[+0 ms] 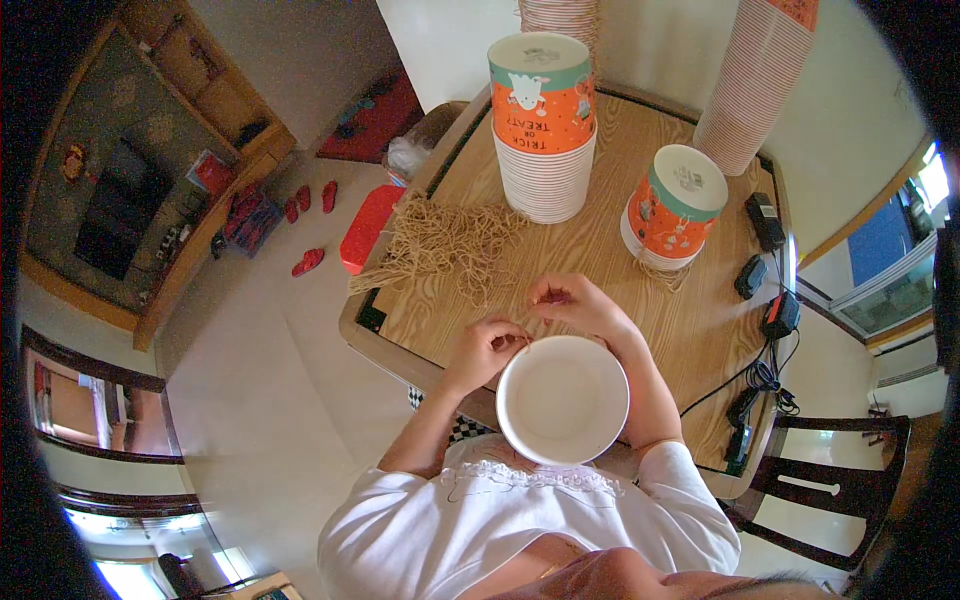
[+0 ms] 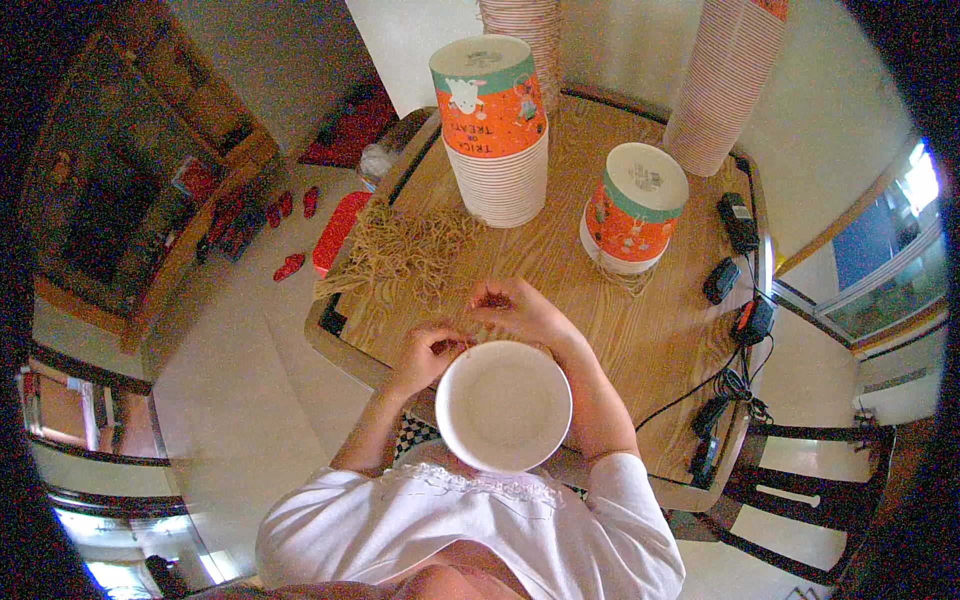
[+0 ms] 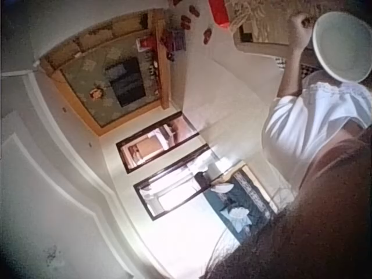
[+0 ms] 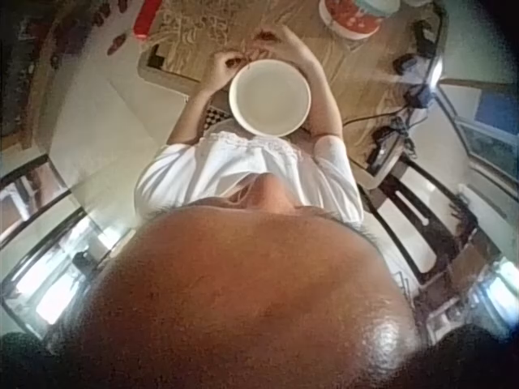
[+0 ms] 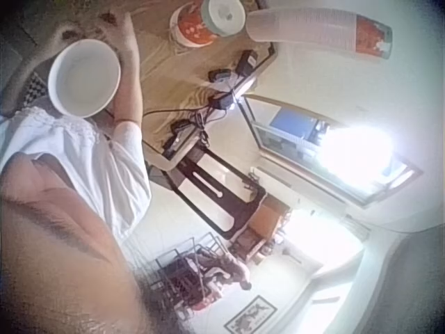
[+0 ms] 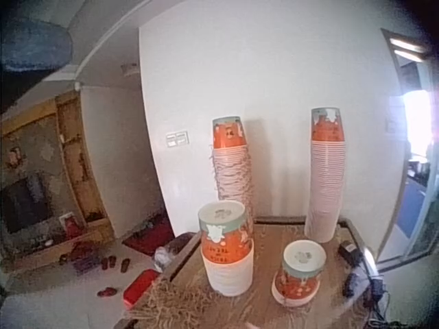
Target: Threading twine through pre-made holes in paper buckets to create handles.
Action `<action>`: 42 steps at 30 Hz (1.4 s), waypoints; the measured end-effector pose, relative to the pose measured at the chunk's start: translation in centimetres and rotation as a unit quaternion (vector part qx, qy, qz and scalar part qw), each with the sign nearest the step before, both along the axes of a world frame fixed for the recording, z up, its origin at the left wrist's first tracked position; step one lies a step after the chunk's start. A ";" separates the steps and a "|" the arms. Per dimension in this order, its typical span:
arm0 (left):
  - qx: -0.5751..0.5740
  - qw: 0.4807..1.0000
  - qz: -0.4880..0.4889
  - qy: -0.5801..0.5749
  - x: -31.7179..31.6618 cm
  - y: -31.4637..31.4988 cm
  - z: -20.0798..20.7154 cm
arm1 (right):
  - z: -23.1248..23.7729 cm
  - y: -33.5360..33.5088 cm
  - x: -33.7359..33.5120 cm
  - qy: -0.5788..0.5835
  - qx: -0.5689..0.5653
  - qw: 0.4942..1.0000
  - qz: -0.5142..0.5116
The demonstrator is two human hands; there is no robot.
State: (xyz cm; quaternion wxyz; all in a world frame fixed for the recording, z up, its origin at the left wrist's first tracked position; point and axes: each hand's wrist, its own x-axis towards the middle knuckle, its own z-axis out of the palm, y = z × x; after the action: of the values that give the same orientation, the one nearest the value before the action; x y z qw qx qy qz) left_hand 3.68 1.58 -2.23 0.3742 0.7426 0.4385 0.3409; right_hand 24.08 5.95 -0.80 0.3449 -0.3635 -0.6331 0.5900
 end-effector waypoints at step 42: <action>-0.178 0.975 -0.109 -0.075 -3.3 1.5 3.2 | 0.9 -0.6 0.4 -0.115 0.033 0.992 -0.034</action>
State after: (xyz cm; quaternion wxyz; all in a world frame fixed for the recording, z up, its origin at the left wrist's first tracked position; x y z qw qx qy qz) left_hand 0.42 3.13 0.93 0.5671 0.6798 0.3788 0.2697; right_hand 24.49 5.33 0.12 0.3014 -0.4386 -0.6747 0.5115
